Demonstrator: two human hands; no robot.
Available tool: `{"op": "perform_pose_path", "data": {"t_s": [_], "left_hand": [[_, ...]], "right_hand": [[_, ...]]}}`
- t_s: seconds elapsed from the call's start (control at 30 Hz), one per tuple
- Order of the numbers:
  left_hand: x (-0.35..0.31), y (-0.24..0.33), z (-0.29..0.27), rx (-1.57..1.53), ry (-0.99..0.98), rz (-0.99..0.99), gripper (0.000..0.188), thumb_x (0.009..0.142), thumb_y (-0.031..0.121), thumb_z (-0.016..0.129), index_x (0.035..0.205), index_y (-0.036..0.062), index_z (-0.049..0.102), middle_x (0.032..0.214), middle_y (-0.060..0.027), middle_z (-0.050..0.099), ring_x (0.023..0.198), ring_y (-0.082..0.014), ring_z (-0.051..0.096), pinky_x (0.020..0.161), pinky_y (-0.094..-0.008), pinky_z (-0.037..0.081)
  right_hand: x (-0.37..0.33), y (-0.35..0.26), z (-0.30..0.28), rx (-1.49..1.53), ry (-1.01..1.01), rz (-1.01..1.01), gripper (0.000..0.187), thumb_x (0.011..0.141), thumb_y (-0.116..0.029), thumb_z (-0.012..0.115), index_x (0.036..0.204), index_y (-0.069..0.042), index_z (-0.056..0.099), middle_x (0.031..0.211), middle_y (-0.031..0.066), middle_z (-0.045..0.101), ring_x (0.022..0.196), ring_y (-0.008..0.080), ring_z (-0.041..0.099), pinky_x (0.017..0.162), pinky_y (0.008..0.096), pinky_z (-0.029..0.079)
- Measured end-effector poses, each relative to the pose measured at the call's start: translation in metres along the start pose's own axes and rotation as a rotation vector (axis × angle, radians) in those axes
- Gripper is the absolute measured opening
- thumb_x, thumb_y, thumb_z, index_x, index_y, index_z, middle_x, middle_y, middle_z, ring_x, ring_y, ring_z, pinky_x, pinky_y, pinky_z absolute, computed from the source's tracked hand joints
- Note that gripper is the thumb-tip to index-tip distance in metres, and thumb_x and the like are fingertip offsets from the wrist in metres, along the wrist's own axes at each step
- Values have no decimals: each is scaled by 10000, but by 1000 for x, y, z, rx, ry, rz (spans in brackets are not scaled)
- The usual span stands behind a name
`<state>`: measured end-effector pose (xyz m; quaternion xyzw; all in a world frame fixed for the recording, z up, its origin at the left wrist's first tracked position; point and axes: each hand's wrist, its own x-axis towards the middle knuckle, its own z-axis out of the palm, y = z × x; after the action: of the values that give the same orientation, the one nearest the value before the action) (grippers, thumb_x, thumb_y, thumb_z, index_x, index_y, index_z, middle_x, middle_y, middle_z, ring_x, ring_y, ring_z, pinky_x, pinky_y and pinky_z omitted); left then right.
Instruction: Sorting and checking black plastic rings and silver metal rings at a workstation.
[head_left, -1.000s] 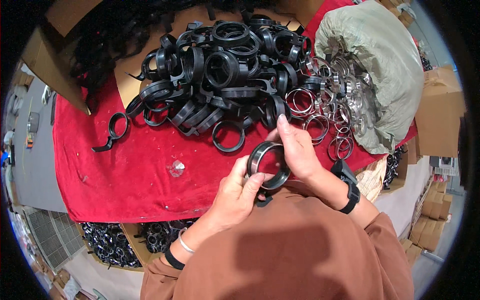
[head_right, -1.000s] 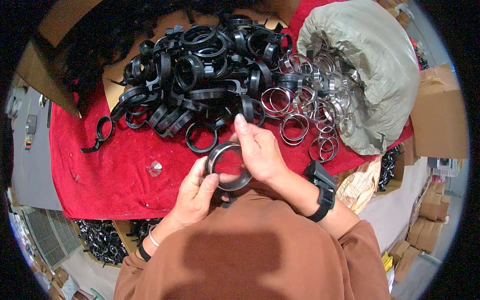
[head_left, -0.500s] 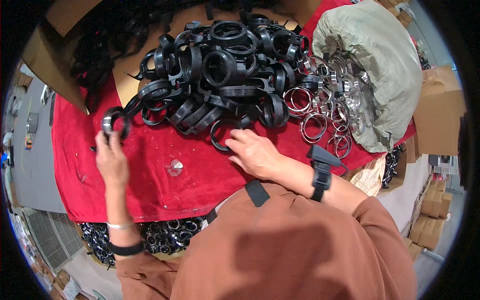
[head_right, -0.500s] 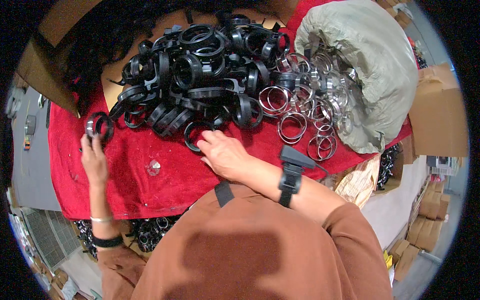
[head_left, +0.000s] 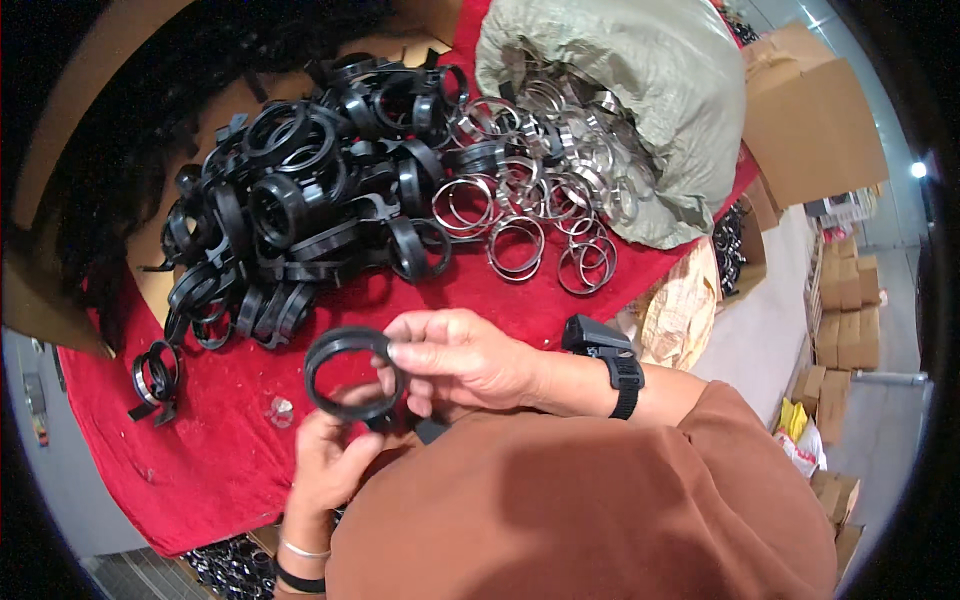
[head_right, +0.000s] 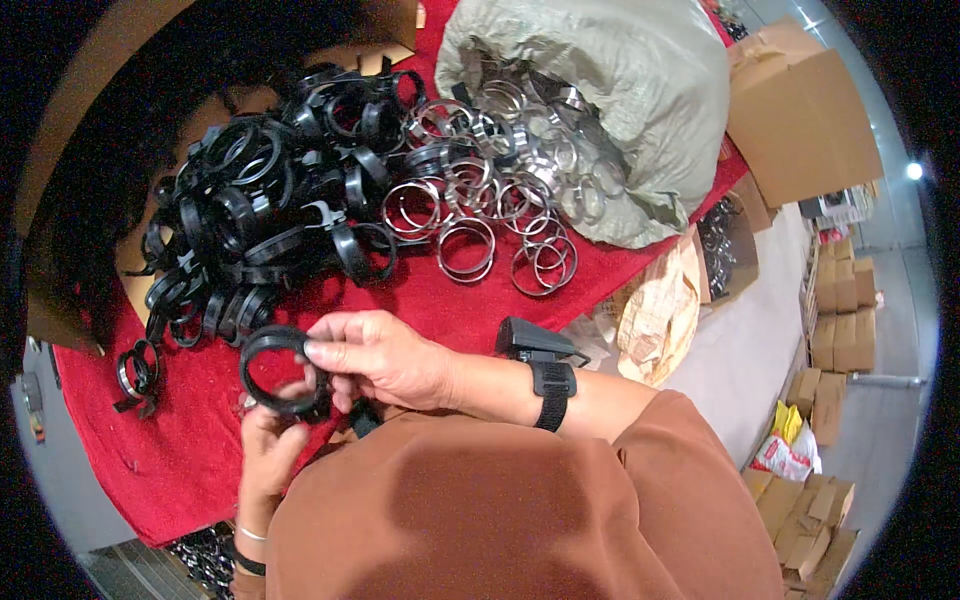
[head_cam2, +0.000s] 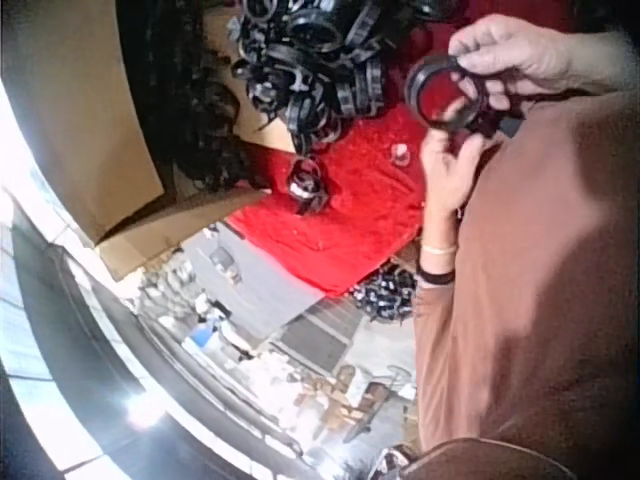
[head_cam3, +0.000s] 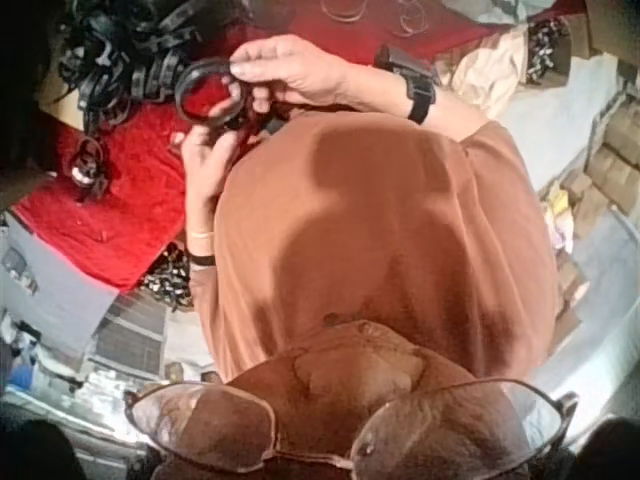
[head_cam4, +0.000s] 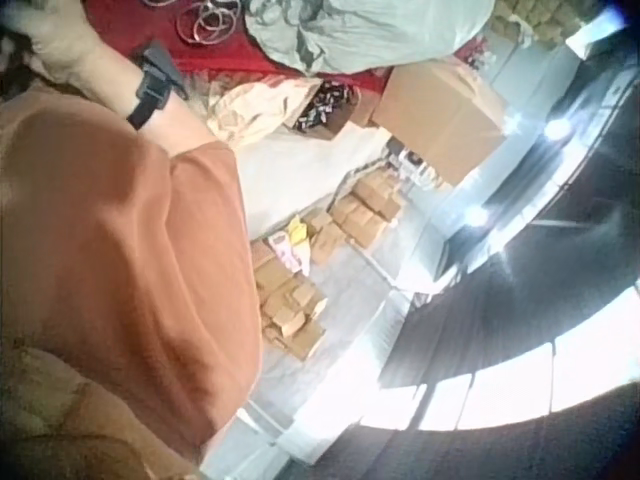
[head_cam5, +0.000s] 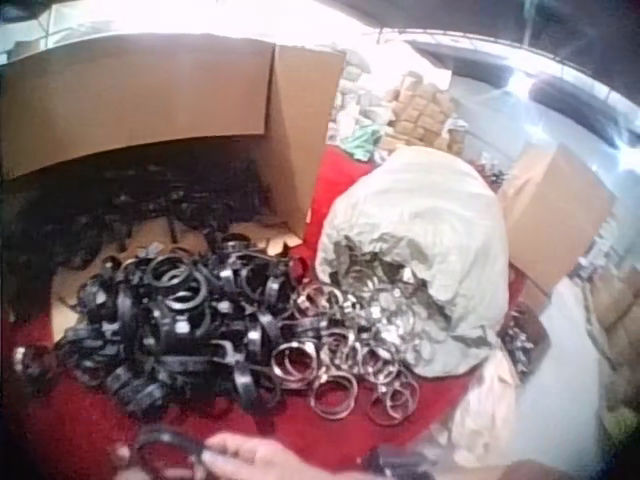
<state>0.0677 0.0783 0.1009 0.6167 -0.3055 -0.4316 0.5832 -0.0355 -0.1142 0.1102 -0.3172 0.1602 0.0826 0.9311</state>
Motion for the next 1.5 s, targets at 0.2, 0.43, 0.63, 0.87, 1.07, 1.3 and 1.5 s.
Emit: {"op": "perform_pose_path", "data": {"t_s": [0.2, 0.43, 0.63, 0.87, 1.07, 1.3, 1.5], "left_hand": [[3, -25, 14, -384, 126, -126, 292, 867, 127, 545, 1098, -52, 527, 970, -151, 627, 769, -189, 623, 722, -312, 511], [14, -19, 27, -382, 178, -141, 267, 856, 65, 543, 1098, -45, 523, 987, -165, 622, 735, -192, 623, 709, -318, 515], [16, -30, 28, -399, 250, -105, 239, 861, 41, 528, 1086, -39, 525, 984, -172, 622, 723, -188, 620, 695, -307, 513], [26, -32, 38, -415, 288, -88, 261, 863, 76, 544, 1100, -30, 514, 1003, -194, 610, 700, -201, 610, 672, -318, 520], [35, -22, 55, -427, 320, -83, 302, 857, 91, 559, 1129, -27, 501, 1006, -185, 609, 718, -199, 609, 672, -312, 515], [60, -7, 81, -499, 424, -153, 408, 772, 17, 672, 1139, 8, 494, 965, -120, 626, 744, -146, 610, 641, -277, 525], [83, 14, 117, -516, 406, -49, 332, 744, -64, 669, 1019, 12, 499, 977, -124, 613, 777, -134, 613, 678, -267, 555]], "right_hand": [[-29, -18, -67, -1671, 875, -706, 595, 677, -234, 772, 1139, -2, 479, 944, 134, 521, 832, 247, 535, 740, 341, 461], [-19, -12, -128, -1837, 1173, -541, 818, 601, -316, 792, 1202, 43, 370, 1080, 217, 439, 1001, 370, 424, 879, 431, 380], [-20, -22, -119, -1945, 927, -828, 793, 551, -110, 789, 1241, -26, 408, 1142, 198, 431, 1011, 361, 433, 878, 433, 376], [-21, -35, -124, -1965, 652, -1093, 726, 591, -57, 703, 1264, -69, 433, 1169, 157, 425, 1040, 341, 441, 905, 434, 378], [-29, -46, -111, -2007, 530, -1147, 666, 631, -30, 654, 1265, -76, 455, 1176, 157, 424, 1036, 331, 428, 901, 417, 376], [-45, -63, -88, -1873, 435, -1047, 711, 604, -38, 708, 1263, -52, 440, 1181, 152, 432, 1062, 314, 436, 918, 397, 379], [-59, -61, -83, -1249, 464, -724, 830, 605, -60, 809, 1285, -15, 336, 1220, 104, 419, 1107, 185, 485, 943, 328, 432]]}}
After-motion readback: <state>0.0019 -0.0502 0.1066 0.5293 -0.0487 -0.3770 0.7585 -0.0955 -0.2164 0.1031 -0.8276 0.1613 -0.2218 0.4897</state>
